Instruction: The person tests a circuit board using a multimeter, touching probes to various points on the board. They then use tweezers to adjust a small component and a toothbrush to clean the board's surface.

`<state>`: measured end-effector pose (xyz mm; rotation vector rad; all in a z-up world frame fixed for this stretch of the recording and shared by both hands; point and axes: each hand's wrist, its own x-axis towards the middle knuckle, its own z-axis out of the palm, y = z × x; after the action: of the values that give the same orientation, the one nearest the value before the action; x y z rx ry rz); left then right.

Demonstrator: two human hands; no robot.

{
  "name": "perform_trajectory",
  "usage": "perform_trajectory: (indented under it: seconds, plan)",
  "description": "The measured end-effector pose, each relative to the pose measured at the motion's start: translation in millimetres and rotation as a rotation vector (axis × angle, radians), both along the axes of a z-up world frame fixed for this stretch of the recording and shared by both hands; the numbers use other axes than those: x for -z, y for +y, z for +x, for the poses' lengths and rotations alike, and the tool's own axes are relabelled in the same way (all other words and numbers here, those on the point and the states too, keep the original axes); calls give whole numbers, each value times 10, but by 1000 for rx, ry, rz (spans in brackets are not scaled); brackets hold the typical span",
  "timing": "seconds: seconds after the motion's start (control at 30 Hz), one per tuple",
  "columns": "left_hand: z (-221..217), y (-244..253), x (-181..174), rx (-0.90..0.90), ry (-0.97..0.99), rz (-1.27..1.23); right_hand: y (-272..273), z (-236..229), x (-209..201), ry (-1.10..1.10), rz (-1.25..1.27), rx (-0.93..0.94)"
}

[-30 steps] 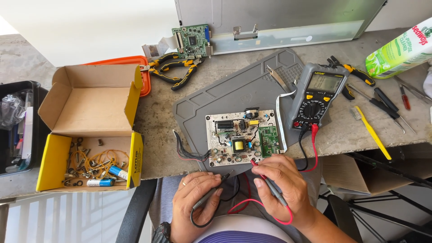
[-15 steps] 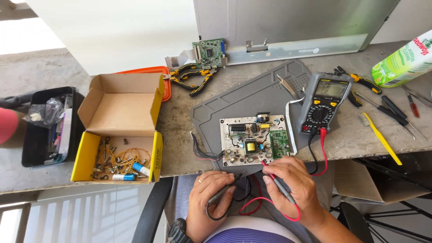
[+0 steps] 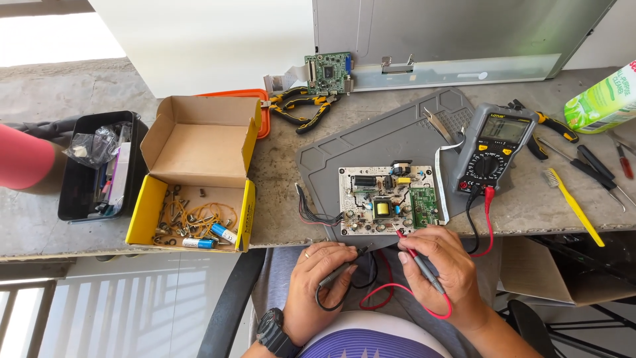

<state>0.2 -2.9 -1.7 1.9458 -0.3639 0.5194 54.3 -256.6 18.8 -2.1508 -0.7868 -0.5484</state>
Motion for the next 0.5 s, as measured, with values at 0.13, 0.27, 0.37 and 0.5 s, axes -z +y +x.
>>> perform_trajectory:
  seconds: [0.13, 0.27, 0.37, 0.5]
  plan:
    - [0, 1, -21, 3, -6, -4, 6, -1, -22, -6, 2, -10]
    - [-1, -3, -3, -2, -16, 2, 5, -4, -40, 4, 12, -18]
    - [-3, -5, 20, -1, -19, 3, -2, -6, -44, 3, 15, -29]
    - [-1, -3, 16, -1, -20, 8, -1, -15, -43, 10, 20, -28]
